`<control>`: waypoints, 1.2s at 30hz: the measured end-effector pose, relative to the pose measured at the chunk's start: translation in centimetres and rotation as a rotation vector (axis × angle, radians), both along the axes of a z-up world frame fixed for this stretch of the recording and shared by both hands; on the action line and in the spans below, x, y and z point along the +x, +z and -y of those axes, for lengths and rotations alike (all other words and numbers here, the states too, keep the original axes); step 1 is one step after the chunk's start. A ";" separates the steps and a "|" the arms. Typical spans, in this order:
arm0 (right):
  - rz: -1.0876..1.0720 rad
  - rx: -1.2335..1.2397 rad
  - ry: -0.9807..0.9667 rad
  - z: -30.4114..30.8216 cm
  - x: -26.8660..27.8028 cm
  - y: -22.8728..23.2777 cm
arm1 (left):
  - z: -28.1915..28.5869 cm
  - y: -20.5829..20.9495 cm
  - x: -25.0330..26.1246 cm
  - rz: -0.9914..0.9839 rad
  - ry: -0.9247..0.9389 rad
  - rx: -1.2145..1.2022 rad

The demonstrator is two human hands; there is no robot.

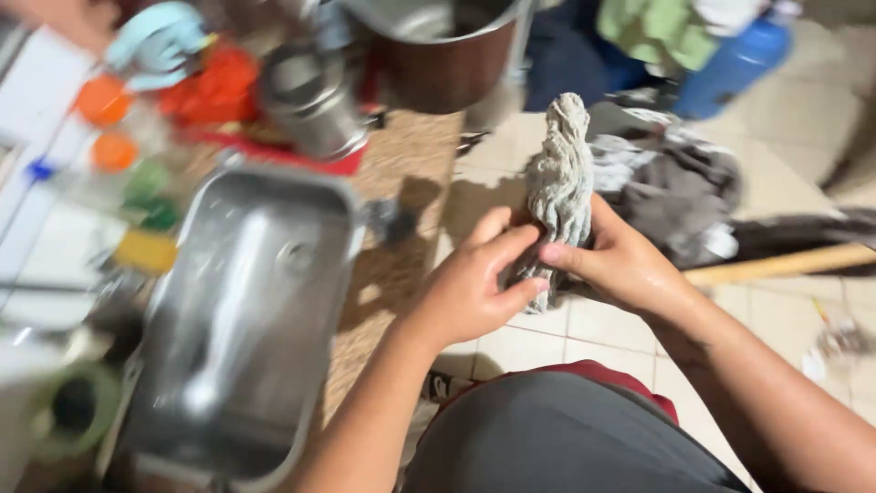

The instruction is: Washing a cleaning cloth in a sink, wringing it out, and then using it with a handle to mop a tiled floor.

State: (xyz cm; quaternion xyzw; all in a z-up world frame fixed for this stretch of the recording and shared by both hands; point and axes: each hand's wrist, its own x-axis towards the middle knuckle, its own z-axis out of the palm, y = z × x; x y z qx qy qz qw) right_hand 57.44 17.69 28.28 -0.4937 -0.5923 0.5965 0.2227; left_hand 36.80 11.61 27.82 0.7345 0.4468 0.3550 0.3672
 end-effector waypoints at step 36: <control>0.841 -0.058 -1.184 20.1 74.7 -8.1 | -6.5 -8.7 96.1 0.274 -0.695 -1.194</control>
